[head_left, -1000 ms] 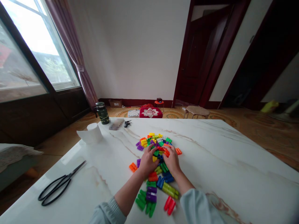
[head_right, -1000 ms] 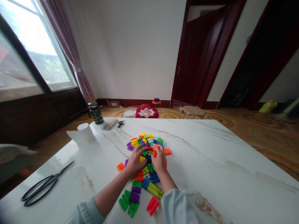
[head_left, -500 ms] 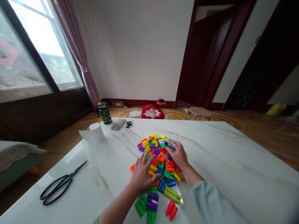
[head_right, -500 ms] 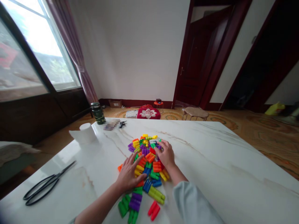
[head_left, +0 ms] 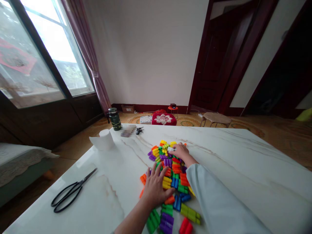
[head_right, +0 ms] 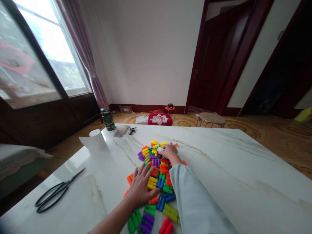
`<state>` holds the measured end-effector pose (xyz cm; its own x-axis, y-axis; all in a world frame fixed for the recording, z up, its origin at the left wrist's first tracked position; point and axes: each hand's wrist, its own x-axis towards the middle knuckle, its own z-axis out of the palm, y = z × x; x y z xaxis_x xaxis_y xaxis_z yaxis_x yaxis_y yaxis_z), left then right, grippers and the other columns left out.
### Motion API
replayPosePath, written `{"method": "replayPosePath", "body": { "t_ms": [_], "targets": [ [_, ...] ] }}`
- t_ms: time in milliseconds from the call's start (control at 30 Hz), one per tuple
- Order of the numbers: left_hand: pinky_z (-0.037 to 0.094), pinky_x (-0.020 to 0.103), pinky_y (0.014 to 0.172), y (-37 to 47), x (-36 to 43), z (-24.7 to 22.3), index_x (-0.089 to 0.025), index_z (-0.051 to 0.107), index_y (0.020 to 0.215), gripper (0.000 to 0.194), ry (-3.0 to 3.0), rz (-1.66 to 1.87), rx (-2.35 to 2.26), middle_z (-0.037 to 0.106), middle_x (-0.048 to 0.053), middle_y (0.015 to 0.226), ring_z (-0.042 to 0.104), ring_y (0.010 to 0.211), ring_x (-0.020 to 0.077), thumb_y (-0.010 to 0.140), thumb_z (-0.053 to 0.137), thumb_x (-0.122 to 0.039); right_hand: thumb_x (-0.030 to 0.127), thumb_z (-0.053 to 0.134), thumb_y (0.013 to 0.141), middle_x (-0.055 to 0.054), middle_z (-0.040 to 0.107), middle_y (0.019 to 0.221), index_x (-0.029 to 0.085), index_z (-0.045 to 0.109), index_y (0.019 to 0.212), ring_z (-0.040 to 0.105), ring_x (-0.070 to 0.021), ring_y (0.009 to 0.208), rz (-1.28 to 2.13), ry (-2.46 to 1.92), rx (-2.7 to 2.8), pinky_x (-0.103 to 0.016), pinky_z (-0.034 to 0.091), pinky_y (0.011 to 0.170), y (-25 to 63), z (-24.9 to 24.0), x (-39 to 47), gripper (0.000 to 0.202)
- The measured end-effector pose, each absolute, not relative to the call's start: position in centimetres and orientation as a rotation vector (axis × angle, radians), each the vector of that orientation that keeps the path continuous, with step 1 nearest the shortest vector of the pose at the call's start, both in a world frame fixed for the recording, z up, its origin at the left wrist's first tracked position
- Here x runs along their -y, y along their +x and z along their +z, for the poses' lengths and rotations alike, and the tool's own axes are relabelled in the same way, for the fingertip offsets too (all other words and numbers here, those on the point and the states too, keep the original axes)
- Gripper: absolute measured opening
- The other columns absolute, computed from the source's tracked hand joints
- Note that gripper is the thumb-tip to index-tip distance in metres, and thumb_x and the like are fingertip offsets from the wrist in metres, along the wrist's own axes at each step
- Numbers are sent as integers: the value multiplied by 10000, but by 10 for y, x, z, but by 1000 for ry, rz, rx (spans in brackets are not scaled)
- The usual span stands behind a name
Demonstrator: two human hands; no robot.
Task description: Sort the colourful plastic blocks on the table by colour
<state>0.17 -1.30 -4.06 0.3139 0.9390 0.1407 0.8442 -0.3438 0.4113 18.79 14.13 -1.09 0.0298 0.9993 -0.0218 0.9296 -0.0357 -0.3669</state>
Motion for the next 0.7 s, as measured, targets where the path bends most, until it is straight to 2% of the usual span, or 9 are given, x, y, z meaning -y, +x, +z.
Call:
{"method": "replayPosePath", "body": {
  "t_ms": [133,233,400,500,600,700],
  "targets": [
    [78,606,1176,3,15,-35,-316,389,1465,861,2311,494,-1634,282,53,1583,159,1470,364,701,678,-588,535,711,697,-85,586,1099,226,717,999,618,-221,893,403,-1985,1972,-320,447,790,190,-17,-137,432],
    [96,606,1173,3,15,-37,-282,307,1506,924,2310,515,-1630,252,82,1591,155,1472,360,710,667,-584,497,748,677,-49,594,1051,238,715,977,612,-187,854,431,-1886,1985,-286,453,770,193,-16,-130,398],
    [102,595,1172,3,11,-51,-188,23,1552,1157,2313,673,-1649,64,148,1620,51,1492,328,689,679,-593,507,750,680,-34,588,1046,241,711,948,604,-193,953,500,-1639,2007,-293,471,852,194,-7,-102,380],
    [110,594,1170,4,10,-56,-163,-75,1540,1235,2303,739,-1650,31,170,1619,25,1493,323,672,702,-573,463,770,665,-61,577,1126,230,711,952,581,-220,1074,574,-1386,2004,-343,447,967,193,-5,-73,375],
    [125,593,1166,4,10,-55,-159,-77,1538,1221,2294,752,-1650,65,180,1615,58,1492,324,683,702,-551,473,749,696,-83,534,1296,250,689,1088,521,-241,1213,608,-1261,2015,-374,401,1050,201,-14,-46,454],
    [126,591,1165,4,11,-53,-204,19,1549,1135,2305,727,-1645,118,156,1615,101,1488,322,704,686,-562,538,597,819,-109,525,1348,231,662,1163,481,-255,1265,420,-1392,1845,-415,367,1090,224,-37,-27,466]
  ]
}}
